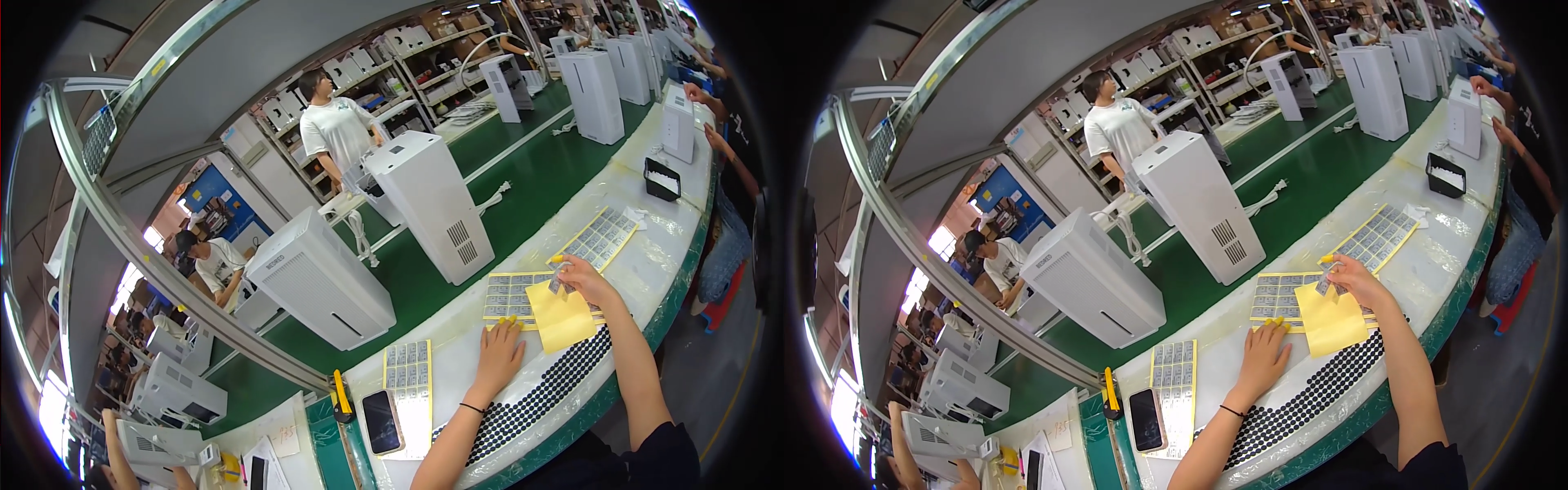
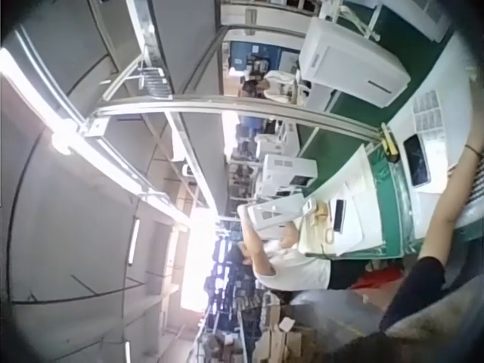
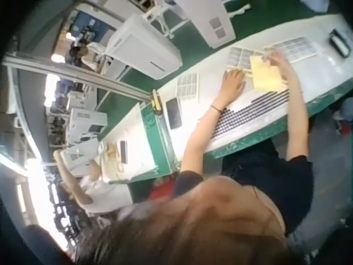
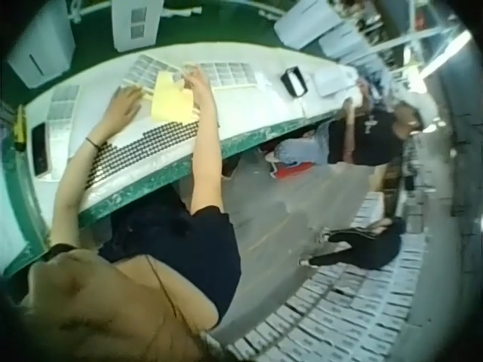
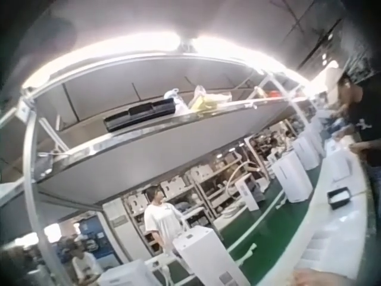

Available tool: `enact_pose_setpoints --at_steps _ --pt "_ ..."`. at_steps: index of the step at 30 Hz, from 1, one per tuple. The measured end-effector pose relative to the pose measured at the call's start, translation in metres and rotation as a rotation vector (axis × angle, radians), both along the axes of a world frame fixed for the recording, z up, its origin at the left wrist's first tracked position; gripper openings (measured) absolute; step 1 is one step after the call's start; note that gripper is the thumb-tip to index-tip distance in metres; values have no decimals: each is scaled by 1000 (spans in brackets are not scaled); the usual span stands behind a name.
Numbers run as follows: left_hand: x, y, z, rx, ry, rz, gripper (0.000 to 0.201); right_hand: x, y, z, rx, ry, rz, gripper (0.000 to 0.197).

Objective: Applying seals and labels to electronic device housings on an assembly line.

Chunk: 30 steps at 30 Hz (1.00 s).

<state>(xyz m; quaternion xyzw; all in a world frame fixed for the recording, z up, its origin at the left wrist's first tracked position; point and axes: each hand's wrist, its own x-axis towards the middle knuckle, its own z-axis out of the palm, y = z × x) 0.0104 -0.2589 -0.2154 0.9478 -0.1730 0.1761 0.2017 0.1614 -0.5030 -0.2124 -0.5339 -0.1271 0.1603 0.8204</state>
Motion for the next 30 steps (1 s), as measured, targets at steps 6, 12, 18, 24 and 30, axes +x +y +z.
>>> enact_pose_setpoints --at_steps 6,12,18,24,30 --pt "0 2 -1 2 3 1 40 -2 1 5 -3 42 -3 50" --pt "0 1 -2 4 -8 -2 40 -4 -1 9 -38 49 13 49" --pt "0 1 0 5 -7 2 39 -3 3 8 -65 50 21 49" --pt "0 1 -1 -1 -16 -5 39 0 0 3 -94 43 4 46" --pt "1 1 -2 9 -16 -6 39 0 1 2 -70 68 -21 52"
